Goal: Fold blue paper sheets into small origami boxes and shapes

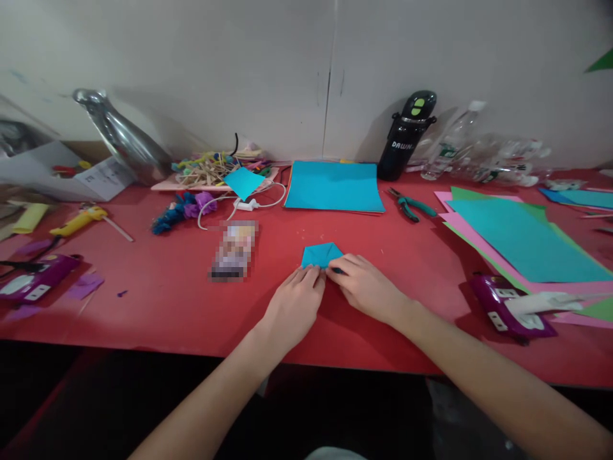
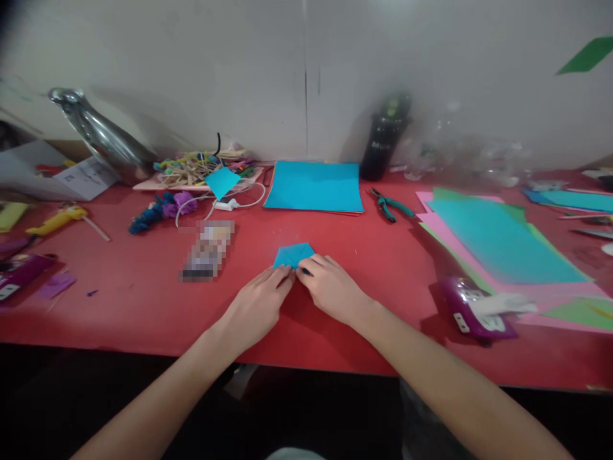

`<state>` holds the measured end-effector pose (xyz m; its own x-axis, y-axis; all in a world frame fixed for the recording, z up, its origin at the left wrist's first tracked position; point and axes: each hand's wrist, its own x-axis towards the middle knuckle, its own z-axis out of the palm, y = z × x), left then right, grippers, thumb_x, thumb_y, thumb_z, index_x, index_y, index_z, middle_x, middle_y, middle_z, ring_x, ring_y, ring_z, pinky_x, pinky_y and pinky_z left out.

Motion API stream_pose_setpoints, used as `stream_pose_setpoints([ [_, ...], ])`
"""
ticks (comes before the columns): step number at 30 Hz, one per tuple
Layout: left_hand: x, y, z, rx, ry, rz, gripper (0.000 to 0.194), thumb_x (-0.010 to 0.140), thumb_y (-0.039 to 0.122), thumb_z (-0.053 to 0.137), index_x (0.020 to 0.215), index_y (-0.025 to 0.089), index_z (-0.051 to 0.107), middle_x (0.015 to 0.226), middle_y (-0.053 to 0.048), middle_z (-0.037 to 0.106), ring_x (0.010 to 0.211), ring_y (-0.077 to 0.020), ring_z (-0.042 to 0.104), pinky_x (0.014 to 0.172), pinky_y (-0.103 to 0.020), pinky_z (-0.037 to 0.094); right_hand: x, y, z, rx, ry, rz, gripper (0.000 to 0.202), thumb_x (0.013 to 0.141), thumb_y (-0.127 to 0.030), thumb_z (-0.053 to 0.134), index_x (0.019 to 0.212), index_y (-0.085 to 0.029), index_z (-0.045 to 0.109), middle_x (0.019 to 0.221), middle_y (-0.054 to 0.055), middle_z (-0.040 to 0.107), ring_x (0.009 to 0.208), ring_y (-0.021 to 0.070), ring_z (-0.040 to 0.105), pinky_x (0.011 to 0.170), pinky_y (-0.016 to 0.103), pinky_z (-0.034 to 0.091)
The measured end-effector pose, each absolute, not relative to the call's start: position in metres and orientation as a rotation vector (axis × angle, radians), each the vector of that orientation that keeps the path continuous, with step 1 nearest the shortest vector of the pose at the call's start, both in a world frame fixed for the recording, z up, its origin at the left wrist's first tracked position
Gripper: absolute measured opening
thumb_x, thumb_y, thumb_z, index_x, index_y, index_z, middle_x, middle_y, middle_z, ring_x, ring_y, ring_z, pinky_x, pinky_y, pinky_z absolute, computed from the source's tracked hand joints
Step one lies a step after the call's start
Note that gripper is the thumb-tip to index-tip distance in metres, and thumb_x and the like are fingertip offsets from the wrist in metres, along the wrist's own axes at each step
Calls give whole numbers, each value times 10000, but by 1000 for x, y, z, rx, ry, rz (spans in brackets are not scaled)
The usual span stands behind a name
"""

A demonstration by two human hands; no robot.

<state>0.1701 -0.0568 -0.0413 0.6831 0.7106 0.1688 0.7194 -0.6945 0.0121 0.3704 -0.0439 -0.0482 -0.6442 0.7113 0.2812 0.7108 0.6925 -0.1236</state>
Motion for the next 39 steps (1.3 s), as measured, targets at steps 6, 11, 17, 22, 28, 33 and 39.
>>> stream_pose_setpoints([
  [6, 171, -58, -36, -2813, -1241, -231, 458, 858, -22, 377, 1244, 83, 599, 1166, -153, 650, 1099, -280, 635, 1004, -425, 512, 383, -41, -41, -1175, -2636, -75, 295, 986, -150, 451, 1054, -191, 736, 1058, 104, 661, 970, 249, 539, 771, 389, 383],
  [11, 170, -53, -31, -2835, -1248, -177, 440, 845, -19, 389, 1207, 94, 611, 1109, -145, 651, 1005, -278, 645, 942, -427, 532, 398, -37, -40, -1213, -2618, 8, 307, 965, -141, 490, 1078, -262, 749, 1019, 82, 651, 937, 230, 537, 765, 372, 361],
  [17, 162, -49, -26, -2884, -1212, -144, 472, 811, -25, 418, 1209, 140, 612, 1102, -116, 655, 951, -263, 643, 948, -433, 518, 398, -35, -41, -1237, -2600, 120, 367, 911, -92, 506, 1100, -277, 760, 981, 67, 641, 941, 222, 552, 792, 372, 386],
  [22, 155, -46, -29, -2946, -1173, -175, 559, 803, -44, 400, 1301, 153, 559, 1185, -109, 640, 1045, -255, 636, 1026, -436, 485, 410, -30, -42, -1282, -2535, 169, 331, 903, -117, 498, 996, -257, 782, 949, 61, 641, 903, 218, 568, 791, 386, 420],
  [28, 154, -48, -34, -2949, -1167, -216, 545, 849, -22, 380, 1348, 137, 534, 1262, -124, 624, 1099, -268, 621, 1050, -459, 473, 409, -31, -36, -1242, -2387, 143, 426, 842, -107, 502, 1180, -252, 717, 1057, 86, 652, 979, 243, 593, 872, 423, 477],
  [33, 154, -49, -34, -2942, -1172, -203, 565, 863, 17, 409, 1403, 154, 500, 1306, -124, 609, 1153, -282, 613, 1067, -476, 457, 386, -46, -37, -1161, -2586, 113, 505, 924, -320, 538, 1413, -196, 548, 1539, 157, 433, 1449, 353, 332, 1127, 568, 331],
  [39, 160, -52, -37, -2953, -1163, -269, 460, 896, 129, 474, 1350, 90, 538, 1354, -177, 592, 1304, -313, 540, 1148, -476, 388, 380, -58, -48, -1303, -2641, 126, 940, 883, -758, 407, 1567, -128, 276, 1624, 185, 262, 1533, 367, 110, 1202, 647, 136],
])
